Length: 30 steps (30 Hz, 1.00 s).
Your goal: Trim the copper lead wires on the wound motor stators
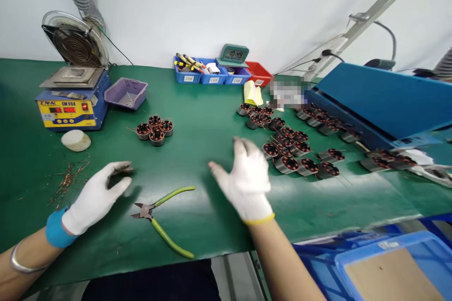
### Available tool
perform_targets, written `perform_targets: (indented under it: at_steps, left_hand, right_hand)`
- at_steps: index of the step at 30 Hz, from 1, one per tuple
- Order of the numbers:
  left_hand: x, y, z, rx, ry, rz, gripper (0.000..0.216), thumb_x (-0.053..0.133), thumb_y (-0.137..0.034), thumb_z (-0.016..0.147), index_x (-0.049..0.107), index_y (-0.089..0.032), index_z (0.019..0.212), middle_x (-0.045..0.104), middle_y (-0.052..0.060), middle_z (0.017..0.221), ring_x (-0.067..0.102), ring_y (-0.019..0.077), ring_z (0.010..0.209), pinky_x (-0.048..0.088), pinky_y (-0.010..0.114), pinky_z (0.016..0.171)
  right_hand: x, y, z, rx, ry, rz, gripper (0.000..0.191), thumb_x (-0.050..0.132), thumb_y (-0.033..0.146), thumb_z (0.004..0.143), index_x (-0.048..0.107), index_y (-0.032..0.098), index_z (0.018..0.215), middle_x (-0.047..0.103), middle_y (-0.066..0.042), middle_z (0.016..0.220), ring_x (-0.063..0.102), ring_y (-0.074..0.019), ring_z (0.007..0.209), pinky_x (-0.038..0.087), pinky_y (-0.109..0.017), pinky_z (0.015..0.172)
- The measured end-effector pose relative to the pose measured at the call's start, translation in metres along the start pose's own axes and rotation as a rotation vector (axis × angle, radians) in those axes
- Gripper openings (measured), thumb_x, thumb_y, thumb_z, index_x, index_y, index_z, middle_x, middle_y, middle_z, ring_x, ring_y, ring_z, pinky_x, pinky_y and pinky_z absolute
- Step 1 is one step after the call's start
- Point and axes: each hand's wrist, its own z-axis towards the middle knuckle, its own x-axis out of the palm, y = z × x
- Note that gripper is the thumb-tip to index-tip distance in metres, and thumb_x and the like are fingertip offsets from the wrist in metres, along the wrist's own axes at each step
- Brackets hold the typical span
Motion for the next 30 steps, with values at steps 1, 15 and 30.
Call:
perform_targets:
  at_steps: [1, 15, 30]
  left_hand:
    - [0.003, 0.000, 0.000, 0.024, 0.003, 0.035, 0.043, 0.055, -0.044, 0.082, 0.058, -0.016, 0.116, 0.069, 0.012, 0.115, 0.065, 0.0275, 0.107, 0.051, 0.046, 0.099]
    - [0.085, -0.061, 0.025, 0.696, 0.288, 0.512, 0.080, 0.063, -0.060, 0.075, 0.044, -0.020, 0.142, 0.033, 0.014, 0.156, 0.024, 0.0422, 0.144, 0.022, 0.060, 0.115]
    - [0.018, -0.012, -0.001, 0.088, -0.062, 0.860, 0.084, 0.057, -0.059, 0.077, 0.043, -0.002, 0.138, 0.033, 0.034, 0.149, 0.031, 0.0489, 0.138, 0.026, 0.068, 0.106]
  right_hand:
    - [-0.006, 0.014, -0.020, -0.105, 0.062, 0.069, 0.074, 0.064, 0.047, 0.075, 0.045, 0.014, 0.138, 0.058, -0.018, 0.125, 0.057, -0.0345, 0.112, 0.048, -0.045, 0.091]
    - [-0.033, -0.059, -0.117, -0.273, 0.370, 0.164, 0.035, 0.044, 0.020, 0.088, 0.059, 0.027, 0.119, 0.070, -0.001, 0.091, 0.070, -0.0162, 0.078, 0.055, -0.023, 0.068]
    - [0.000, -0.071, -0.079, 0.069, 0.269, 0.007, 0.039, 0.052, 0.041, 0.081, 0.064, 0.026, 0.115, 0.070, -0.004, 0.085, 0.067, -0.0217, 0.059, 0.050, -0.031, 0.051]
